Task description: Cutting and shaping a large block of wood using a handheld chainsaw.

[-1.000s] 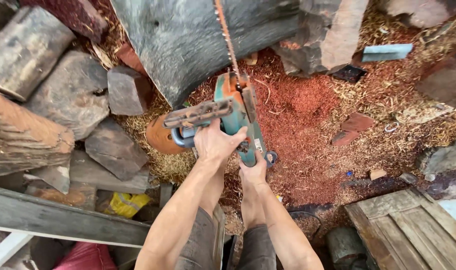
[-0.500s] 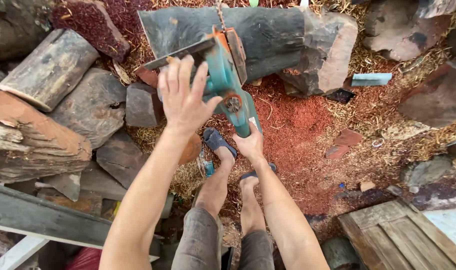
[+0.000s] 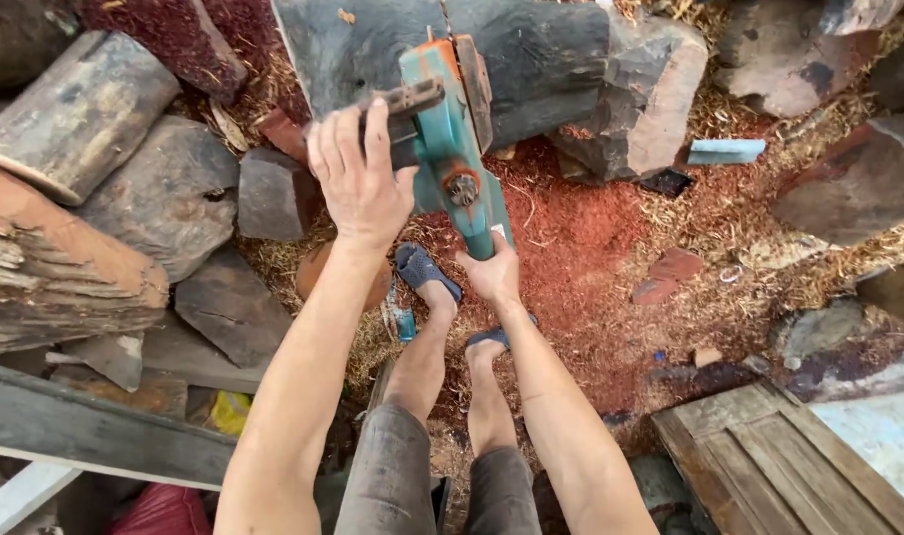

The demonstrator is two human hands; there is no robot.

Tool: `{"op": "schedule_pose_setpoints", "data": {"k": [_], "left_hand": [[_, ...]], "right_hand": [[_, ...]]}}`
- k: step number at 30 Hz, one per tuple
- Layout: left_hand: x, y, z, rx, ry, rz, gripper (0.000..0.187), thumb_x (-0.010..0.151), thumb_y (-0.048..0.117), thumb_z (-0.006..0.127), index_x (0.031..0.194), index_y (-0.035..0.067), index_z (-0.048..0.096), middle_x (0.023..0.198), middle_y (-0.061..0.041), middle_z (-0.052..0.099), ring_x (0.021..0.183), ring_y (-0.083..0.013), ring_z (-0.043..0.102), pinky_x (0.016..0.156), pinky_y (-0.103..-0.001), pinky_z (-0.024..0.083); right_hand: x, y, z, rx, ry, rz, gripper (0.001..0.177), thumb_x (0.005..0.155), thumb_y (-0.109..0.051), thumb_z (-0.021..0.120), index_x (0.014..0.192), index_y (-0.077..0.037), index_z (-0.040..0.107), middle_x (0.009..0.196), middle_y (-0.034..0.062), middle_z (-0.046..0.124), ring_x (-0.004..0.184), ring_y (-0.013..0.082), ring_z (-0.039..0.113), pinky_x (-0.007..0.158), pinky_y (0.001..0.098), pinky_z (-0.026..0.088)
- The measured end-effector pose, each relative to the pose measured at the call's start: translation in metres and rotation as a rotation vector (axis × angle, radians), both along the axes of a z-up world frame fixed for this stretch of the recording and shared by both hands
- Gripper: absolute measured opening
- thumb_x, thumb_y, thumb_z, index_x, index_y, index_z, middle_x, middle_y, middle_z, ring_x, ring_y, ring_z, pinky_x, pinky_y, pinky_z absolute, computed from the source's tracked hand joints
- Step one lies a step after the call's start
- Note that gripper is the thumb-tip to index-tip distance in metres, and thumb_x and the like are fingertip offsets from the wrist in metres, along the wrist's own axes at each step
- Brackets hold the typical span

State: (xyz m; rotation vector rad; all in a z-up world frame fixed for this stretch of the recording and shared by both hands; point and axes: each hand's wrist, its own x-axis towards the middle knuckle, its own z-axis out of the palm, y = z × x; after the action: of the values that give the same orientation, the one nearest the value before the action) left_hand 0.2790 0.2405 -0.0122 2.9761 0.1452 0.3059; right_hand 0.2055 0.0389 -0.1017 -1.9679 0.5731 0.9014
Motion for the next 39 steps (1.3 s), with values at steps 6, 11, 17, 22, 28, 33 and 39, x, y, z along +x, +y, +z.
{"op": "schedule_pose_setpoints", "data": {"k": [6, 11, 17, 22, 28, 33, 39], "left_hand": [[-0.012, -0.027, -0.001, -0.149, 0.006, 0.155, 0.072, 0.096, 0.06, 0.069, 0.125, -0.004, 0.06, 0.122, -0.026, 0.063, 0.124, -0.0456, 0.056, 0.113, -0.061, 0.033], [0.061, -0.018, -0.009, -0.316, 0.818, 0.33, 0.092, 0.084, 0.086, 0.054, 0.104, -0.002, 0.074, 0.103, -0.023, 0.073, 0.103, -0.0372, 0.07, 0.103, -0.047, 0.047], [0.064, -0.03, -0.009, -0.389, 1.027, 0.399, 0.085, 0.07, 0.075, 0.058, 0.106, -0.001, 0.075, 0.106, -0.023, 0.074, 0.102, -0.037, 0.072, 0.09, -0.043, 0.054], [-0.031, -0.064, -0.024, -0.432, 1.227, 0.318, 0.076, 0.08, 0.073, 0.051, 0.125, 0.014, 0.069, 0.127, -0.02, 0.067, 0.119, -0.0348, 0.064, 0.104, -0.045, 0.046], [-0.069, -0.103, -0.016, -0.473, 1.178, 0.204, 0.062, 0.079, 0.07, 0.053, 0.122, 0.03, 0.071, 0.133, -0.003, 0.065, 0.122, -0.0287, 0.058, 0.104, -0.048, 0.041], [-0.063, -0.115, -0.038, -0.5, 1.325, 0.262, 0.063, 0.08, 0.072, 0.046, 0.127, 0.037, 0.069, 0.135, 0.002, 0.067, 0.125, -0.0242, 0.06, 0.104, -0.047, 0.046], [-0.082, -0.116, -0.088, -0.544, 1.16, 0.249, 0.075, 0.082, 0.079, 0.044, 0.14, 0.034, 0.058, 0.149, 0.001, 0.053, 0.138, -0.0278, 0.046, 0.114, -0.049, 0.031]], "right_hand": [[-0.013, -0.005, -0.018, 0.049, -0.054, -0.011, 0.041, 0.072, -0.03, 0.081, 0.103, -0.004, 0.073, 0.095, 0.0137, 0.078, 0.089, 0.0232, 0.076, 0.084, 0.0387, 0.058], [-0.015, -0.003, -0.023, -0.014, -0.105, 0.001, 0.043, 0.071, -0.028, 0.081, 0.106, -0.005, 0.071, 0.094, 0.0181, 0.075, 0.089, 0.029, 0.074, 0.081, 0.0417, 0.056], [-0.04, -0.011, -0.033, -0.028, -0.143, -0.006, 0.045, 0.073, -0.029, 0.082, 0.109, -0.004, 0.072, 0.099, 0.0196, 0.077, 0.094, 0.0302, 0.076, 0.084, 0.0403, 0.057], [-0.139, -0.039, -0.04, 0.079, -0.26, -0.163, 0.056, 0.072, -0.02, 0.086, 0.12, 0.0, 0.068, 0.113, 0.0208, 0.072, 0.103, 0.0297, 0.07, 0.088, 0.0393, 0.055], [-0.208, -0.073, -0.06, 0.095, -0.063, -0.18, 0.039, 0.076, -0.017, 0.083, 0.11, -0.003, 0.07, 0.099, 0.0117, 0.077, 0.091, 0.023, 0.074, 0.085, 0.0357, 0.058], [-0.211, -0.087, -0.107, 0.098, -0.148, -0.128, 0.041, 0.075, -0.013, 0.083, 0.111, -0.002, 0.067, 0.099, 0.0123, 0.075, 0.091, 0.0233, 0.073, 0.084, 0.0365, 0.057], [-0.204, -0.082, -0.154, 0.135, -0.144, -0.119, 0.042, 0.072, -0.01, 0.08, 0.111, -0.002, 0.066, 0.095, 0.0125, 0.075, 0.087, 0.0234, 0.072, 0.08, 0.036, 0.057]]}}
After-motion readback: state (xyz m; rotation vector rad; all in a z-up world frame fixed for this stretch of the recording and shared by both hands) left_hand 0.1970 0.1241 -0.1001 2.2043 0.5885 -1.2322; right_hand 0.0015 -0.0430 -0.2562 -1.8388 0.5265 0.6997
